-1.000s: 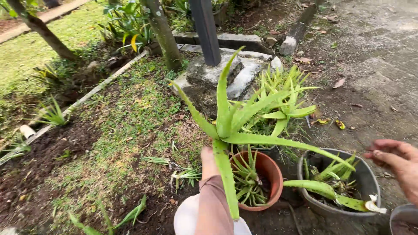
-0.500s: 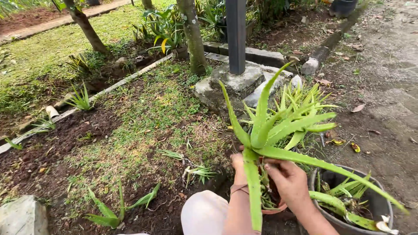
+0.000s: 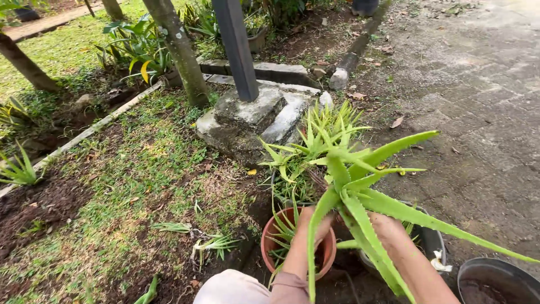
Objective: Repotting and pruning aloe vera plants using garden shears.
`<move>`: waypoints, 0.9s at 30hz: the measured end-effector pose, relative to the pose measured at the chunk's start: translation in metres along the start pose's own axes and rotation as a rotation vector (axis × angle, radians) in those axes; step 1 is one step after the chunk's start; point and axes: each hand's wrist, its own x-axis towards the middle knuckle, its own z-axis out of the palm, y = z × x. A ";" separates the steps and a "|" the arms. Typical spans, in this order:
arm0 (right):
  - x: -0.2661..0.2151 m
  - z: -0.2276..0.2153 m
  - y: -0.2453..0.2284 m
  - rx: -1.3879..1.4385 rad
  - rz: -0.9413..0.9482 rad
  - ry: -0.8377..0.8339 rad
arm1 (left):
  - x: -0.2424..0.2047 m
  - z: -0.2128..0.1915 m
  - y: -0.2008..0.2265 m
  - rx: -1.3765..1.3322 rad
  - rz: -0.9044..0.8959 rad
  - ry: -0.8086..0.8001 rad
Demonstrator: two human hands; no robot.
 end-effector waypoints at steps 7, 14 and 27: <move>-0.014 -0.006 -0.037 -0.112 0.013 -0.063 | 0.001 -0.003 0.018 0.503 0.499 0.034; -0.005 -0.029 -0.057 -0.439 0.121 -0.081 | 0.077 0.038 -0.049 -0.636 0.180 -0.514; 0.225 -0.390 0.120 -1.304 -0.619 0.277 | -0.004 -0.223 0.002 -0.286 0.396 0.320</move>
